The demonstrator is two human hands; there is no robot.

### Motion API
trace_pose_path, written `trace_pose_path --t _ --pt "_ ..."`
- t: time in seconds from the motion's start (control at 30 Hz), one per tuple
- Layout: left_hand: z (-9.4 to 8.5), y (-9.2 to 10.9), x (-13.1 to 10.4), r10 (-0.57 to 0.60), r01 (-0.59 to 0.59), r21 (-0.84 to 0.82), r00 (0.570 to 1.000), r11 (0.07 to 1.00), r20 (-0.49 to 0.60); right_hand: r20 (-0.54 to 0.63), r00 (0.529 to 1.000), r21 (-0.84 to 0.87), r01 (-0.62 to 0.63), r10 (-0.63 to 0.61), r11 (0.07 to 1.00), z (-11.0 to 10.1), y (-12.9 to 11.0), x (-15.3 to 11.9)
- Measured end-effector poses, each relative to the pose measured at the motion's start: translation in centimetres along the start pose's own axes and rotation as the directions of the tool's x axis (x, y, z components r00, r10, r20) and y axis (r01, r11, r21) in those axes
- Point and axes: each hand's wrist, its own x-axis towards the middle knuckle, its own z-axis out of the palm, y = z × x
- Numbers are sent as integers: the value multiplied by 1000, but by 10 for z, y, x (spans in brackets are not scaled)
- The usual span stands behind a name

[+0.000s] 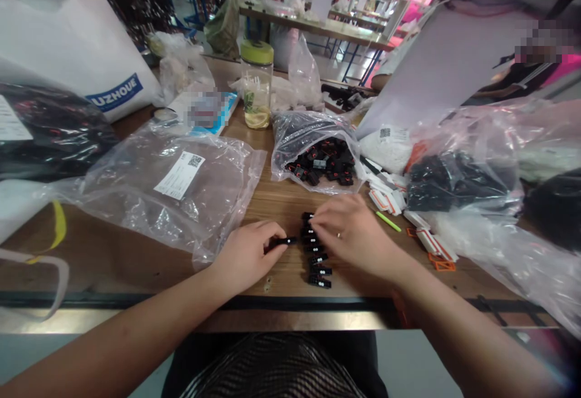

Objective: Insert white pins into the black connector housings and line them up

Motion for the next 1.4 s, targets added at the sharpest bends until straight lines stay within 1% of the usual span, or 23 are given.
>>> trace_pose_path --t 0.03,0.07,0.13,0.17,0.2,0.23,0.27,0.37,0.43,0.5,0.53,0.57,0.63,0.7,0.77,0.8,0.87,0.9,0.97,1.1,1.17,1.27,1.4 --pt "1 -1 0 7 -7 4 1000 1000 1 1 996 -13 -86 86 996 -6 13 -5" --pt "1 -2 0 14 -14 9 1000 1000 0 33 985 -24 -167 168 986 -10 27 -11" --pt "2 -3 0 26 -26 17 1000 1000 -4 145 933 -50 -327 330 944 -16 51 -23" --pt "3 -3 0 28 -28 21 1000 999 -5 201 910 -51 -361 363 931 -17 61 -29" --pt "3 -4 0 28 -28 25 1000 999 -5 234 897 -44 -375 375 926 -17 68 -34" --pt "3 -4 0 24 -24 30 1000 999 -4 252 895 -34 -373 369 927 -15 73 -38" --pt "3 -4 0 20 -20 34 1000 999 -2 253 902 -25 -356 350 934 -13 76 -41" --pt "3 -4 0 11 -11 40 1000 999 4 209 938 -63 -268 276 961 -7 77 -45" --pt "2 -4 1 5 -5 42 1000 999 12 205 959 -106 -179 197 978 -5 77 -45" --pt "2 -3 1 -2 1 40 1000 999 20 210 969 -101 -107 126 989 -6 79 -45" --pt "1 -2 2 -4 3 37 1000 999 23 212 971 -77 -96 110 992 -7 80 -45" --pt "1 -2 2 -5 4 32 1000 999 26 211 971 -45 -108 115 993 -8 81 -46" --pt "0 -1 2 -4 4 25 1000 1000 26 203 961 13 -196 189 981 -10 81 -48" --pt "0 0 2 -6 5 23 1000 1000 27 197 929 38 -327 313 944 -12 78 -49" --pt "0 0 1 -6 5 20 1000 1000 28 180 884 28 -443 432 896 -12 73 -49" --pt "0 0 1 -4 3 18 1000 1000 28 177 865 22 -480 470 877 -12 71 -49" --pt "0 0 1 0 -1 18 1000 1000 27 188 848 15 -506 495 862 -11 67 -48" --pt "0 0 1 2 -3 18 1000 1000 26 198 850 12 -500 488 866 -11 66 -48" --pt "0 0 1 0 -1 21 1000 1000 22 205 868 -11 -459 451 888 -10 65 -47" --pt "-1 0 1 -5 4 20 1000 1000 24 171 943 -121 -268 286 956 -9 69 -45" --pt "0 0 2 -5 4 22 1000 1000 26 160 963 -149 -193 216 970 -10 71 -45" --pt "0 0 2 -2 1 31 1000 1000 21 144 971 -135 -171 190 976 -12 73 -48" --pt "1 0 2 9 -9 30 1000 999 18 119 964 -97 -226 237 969 -14 74 -53"
